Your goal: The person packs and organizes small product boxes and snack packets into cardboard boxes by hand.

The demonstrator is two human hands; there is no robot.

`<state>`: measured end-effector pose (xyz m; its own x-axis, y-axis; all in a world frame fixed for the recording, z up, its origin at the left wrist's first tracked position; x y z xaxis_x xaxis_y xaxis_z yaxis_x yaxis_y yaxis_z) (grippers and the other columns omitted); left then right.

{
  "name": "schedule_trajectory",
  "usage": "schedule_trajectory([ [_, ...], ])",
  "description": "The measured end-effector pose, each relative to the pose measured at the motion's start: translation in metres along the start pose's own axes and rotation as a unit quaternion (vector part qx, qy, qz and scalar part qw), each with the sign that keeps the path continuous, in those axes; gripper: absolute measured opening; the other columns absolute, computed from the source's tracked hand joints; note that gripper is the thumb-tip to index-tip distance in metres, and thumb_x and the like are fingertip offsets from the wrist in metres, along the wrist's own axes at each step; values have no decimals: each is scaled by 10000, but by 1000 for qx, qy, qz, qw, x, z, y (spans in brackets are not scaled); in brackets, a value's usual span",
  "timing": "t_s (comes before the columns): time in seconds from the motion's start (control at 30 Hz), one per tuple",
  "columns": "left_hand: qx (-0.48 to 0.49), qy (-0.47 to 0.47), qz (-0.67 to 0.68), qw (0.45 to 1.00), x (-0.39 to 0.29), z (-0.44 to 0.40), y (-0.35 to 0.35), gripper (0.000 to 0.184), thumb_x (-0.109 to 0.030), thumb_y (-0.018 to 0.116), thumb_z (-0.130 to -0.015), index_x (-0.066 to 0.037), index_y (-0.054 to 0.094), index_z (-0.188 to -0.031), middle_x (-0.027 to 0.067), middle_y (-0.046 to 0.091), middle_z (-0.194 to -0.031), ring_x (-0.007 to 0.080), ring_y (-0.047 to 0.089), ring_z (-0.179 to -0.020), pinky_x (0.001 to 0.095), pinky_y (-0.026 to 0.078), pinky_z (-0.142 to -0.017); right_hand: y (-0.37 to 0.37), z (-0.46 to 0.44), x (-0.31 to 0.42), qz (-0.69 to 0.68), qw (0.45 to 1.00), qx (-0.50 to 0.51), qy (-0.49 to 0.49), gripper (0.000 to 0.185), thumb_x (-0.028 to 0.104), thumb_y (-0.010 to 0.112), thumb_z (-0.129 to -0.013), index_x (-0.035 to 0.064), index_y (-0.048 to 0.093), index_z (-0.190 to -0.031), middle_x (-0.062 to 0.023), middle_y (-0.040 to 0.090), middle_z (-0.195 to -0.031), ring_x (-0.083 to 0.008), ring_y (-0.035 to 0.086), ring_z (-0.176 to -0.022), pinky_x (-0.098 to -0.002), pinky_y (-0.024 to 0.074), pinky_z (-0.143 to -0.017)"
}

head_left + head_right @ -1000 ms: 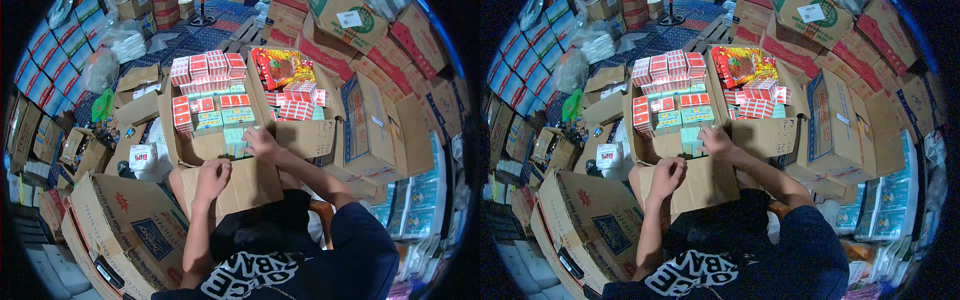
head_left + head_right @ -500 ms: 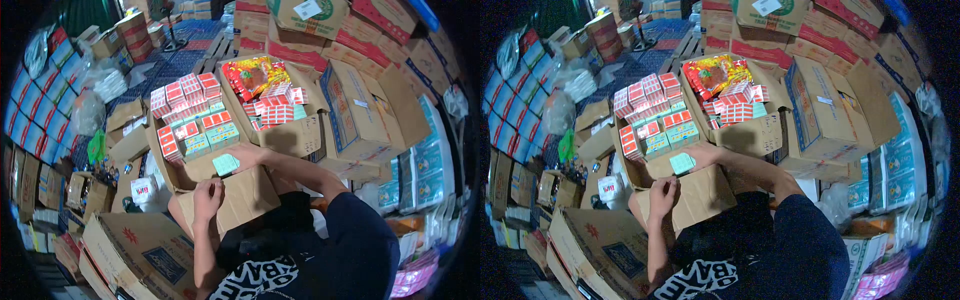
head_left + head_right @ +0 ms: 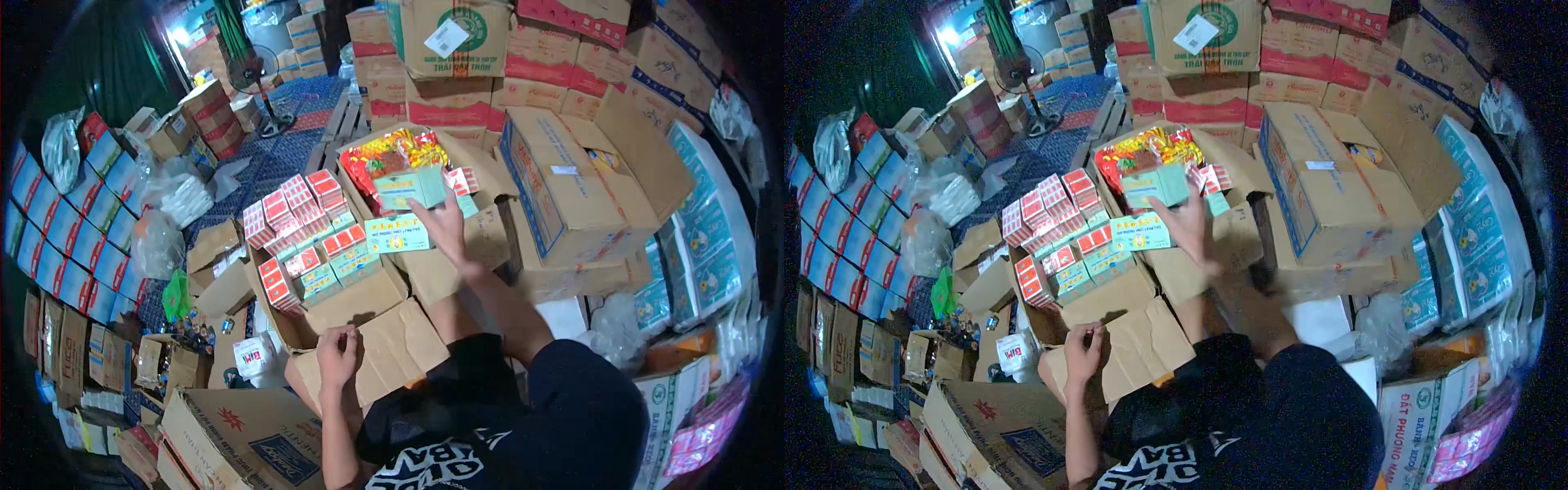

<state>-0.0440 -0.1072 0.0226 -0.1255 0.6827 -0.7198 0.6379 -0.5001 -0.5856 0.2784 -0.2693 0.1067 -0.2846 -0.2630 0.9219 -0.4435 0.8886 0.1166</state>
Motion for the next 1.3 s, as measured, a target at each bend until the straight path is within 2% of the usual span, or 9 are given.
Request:
schedule_trajectory([
  [0.1, -13, -8, 5, 1000, 10, 3, 4, 139, -179, 677, -937, -62, 732, -988, 145, 685, -933, 329, 648, -885, 418, 511, -817, -19, 4, 3, -14, 995, -94, -22, 731, 277, 872, -813, -58, 499, -1346, -202, 688, -1157, -221, 695, -1028, -392, 578, -845],
  [0.2, -3, -22, -8, 1000, 6, 2, 3, 162, -197, 677, -940, -61, 731, -1008, 150, 677, -931, 337, 643, -904, 426, 510, -829, -37, 16, -2, 362, 912, -163, -108, 633, 257, 780, -896, -62, 491, -1360, -237, 653, -1216, -287, 696, -1013, -418, 568, -858],
  [0.33, -5, -15, -71, 997, -4, 13, 24, 247, -228, 670, -941, -58, 701, -1117, 171, 657, -1008, 360, 621, -981, 449, 499, -871, -39, 10, -44, 466, 826, -278, -154, 590, 304, 688, -955, -45, 483, -1384, -263, 617, -1256, -368, 679, -982, -451, 543, -885],
  [0.5, 9, 76, -54, 996, -56, 39, 36, 343, -232, 662, -937, -52, 649, -1230, 186, 642, -1143, 377, 596, -1072, 460, 485, -934, -34, 44, -22, 311, 900, -291, -91, 452, 347, 628, -983, 51, 578, -1320, -226, 646, -1231, -402, 614, -1112, -481, 460, -973],
  [0.6, 29, 83, -11, 996, -58, 69, 30, 372, -189, 672, -925, -23, 611, -1253, 207, 621, -1222, 418, 575, -1145, 470, 481, -992, -18, 60, -8, 256, 949, -138, -121, 390, 371, 578, -1014, 73, 653, -1254, -186, 686, -1108, -352, 664, -993, -456, 513, -875],
  [0.77, 12, 83, -29, 996, -58, 73, 13, 404, -200, 665, -948, -13, 590, -1299, 180, 641, -1247, 357, 611, -1152, 426, 484, -1014, -8, 79, -12, 315, 929, -135, -138, 339, 391, 578, -1016, 94, 743, -1017, -165, 709, -906, -343, 683, -867, -450, 522, -761],
  [0.97, 77, -115, 331, 934, -49, 37, 69, 493, -224, 643, -1013, -43, 490, -1445, 107, 649, -1254, 216, 647, -1083, 333, 525, -926, -22, 74, -14, 341, 919, -178, -89, 405, 444, 636, -978, 71, 736, -858, -157, 690, -753, -354, 679, -723, -454, 514, -669],
  [1.13, 98, -246, 424, 866, -40, -27, 149, 658, -149, 660, -1012, -100, 317, -1571, 88, 652, -1214, 190, 650, -1047, 328, 538, -903, -29, 90, -23, 317, 928, -184, -74, 402, 443, 658, -963, 59, 732, -866, -159, 695, -787, -350, 682, -748, -452, 515, -683],
  [1.3, -16, -185, 539, 821, -90, -24, 146, 775, -101, 704, -973, -106, 242, -1595, 141, 598, -1307, 205, 621, -1122, 352, 538, -926, -26, 122, -71, 246, 961, -124, -26, 406, 435, 652, -959, 35, 700, -1009, -183, 697, -958, -350, 674, -917, -437, 516, -775],
])
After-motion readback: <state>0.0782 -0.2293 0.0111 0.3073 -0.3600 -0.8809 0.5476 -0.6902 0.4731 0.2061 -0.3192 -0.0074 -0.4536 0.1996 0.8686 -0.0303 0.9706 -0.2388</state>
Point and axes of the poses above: each hand's wrist, its own z-axis away from the middle knuckle, its own y-axis out of the palm, x = y × z, the point moved 8 cm from there along -z, towards the middle knuckle
